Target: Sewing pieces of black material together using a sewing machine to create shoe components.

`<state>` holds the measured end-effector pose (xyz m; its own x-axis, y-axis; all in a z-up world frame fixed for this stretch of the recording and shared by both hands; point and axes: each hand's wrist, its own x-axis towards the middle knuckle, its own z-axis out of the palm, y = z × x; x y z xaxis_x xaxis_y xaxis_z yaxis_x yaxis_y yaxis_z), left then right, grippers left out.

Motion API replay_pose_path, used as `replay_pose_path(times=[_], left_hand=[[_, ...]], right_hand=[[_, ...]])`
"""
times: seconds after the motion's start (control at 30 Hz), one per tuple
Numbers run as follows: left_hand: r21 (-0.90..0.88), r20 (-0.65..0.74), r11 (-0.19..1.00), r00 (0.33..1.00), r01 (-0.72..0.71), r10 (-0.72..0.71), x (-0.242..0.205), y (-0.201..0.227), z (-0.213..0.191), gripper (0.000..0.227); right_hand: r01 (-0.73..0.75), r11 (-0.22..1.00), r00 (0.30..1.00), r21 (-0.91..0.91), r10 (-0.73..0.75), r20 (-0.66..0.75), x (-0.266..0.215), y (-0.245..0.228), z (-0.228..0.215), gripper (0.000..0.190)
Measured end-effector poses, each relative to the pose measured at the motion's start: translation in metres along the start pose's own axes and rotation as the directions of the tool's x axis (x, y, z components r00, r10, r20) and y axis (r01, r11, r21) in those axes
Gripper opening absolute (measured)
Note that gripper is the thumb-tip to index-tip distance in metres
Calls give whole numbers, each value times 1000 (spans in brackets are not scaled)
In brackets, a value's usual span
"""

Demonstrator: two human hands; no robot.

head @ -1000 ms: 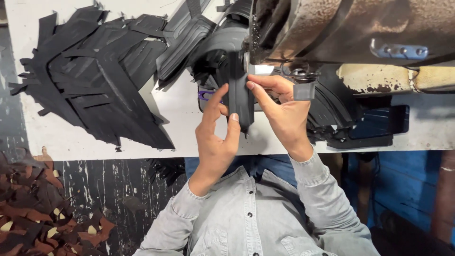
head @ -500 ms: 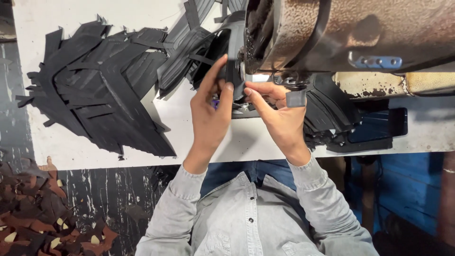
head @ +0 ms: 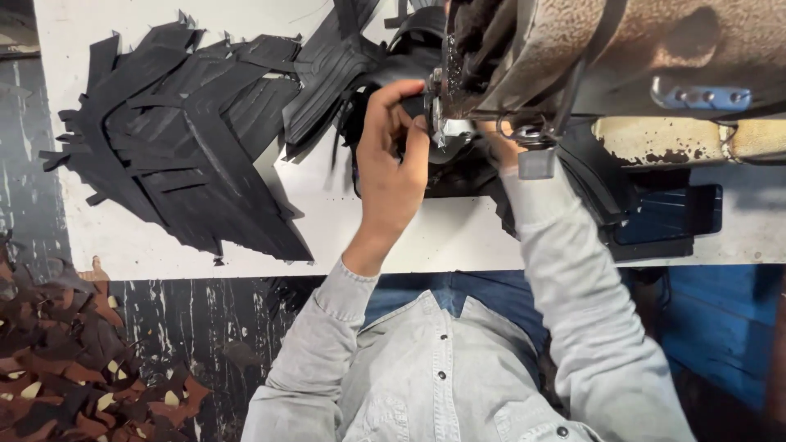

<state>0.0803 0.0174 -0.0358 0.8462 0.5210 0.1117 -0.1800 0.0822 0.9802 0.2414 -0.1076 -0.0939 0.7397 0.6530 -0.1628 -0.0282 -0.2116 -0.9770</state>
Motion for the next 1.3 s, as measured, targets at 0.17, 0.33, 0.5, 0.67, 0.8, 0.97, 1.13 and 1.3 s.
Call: replay_pose_path(times=[0.17, 0.33, 0.5, 0.67, 0.8, 0.97, 1.13, 1.3], left_hand=[[58, 151, 998, 988, -8, -1, 15, 25, -15, 23], [649, 481, 713, 869, -265, -116, 48, 70, -32, 75], [727, 555, 163, 711, -666, 431, 52, 70, -14, 63], [681, 277, 574, 886, -455, 373, -11, 35, -16, 48], [493, 108, 855, 987, -159, 122, -39, 31, -6, 39], [438, 43, 887, 982, 146, -183, -43, 34, 2, 52], [310, 16, 943, 991, 123, -134, -43, 15, 0, 48], [231, 19, 969, 995, 91, -98, -36, 14, 1, 42]], right_hand=[[-143, 965, 789, 220, -23, 614, 6, -88, 2, 47], [439, 492, 826, -752, -550, 123, -96, -68, -23, 19], [42, 926, 985, -376, -101, -138, -141, -83, 43, 48], [-119, 990, 987, 70, 126, -104, -173, -60, 80, 45], [345, 843, 875, -414, -448, -183, -170, -81, 84, 37], [171, 899, 969, -403, -228, -98, -196, -21, 78, 14], [269, 881, 934, -389, -337, -119, -195, -36, 72, 22], [301, 895, 907, -329, -376, -190, -193, -38, 75, 27]])
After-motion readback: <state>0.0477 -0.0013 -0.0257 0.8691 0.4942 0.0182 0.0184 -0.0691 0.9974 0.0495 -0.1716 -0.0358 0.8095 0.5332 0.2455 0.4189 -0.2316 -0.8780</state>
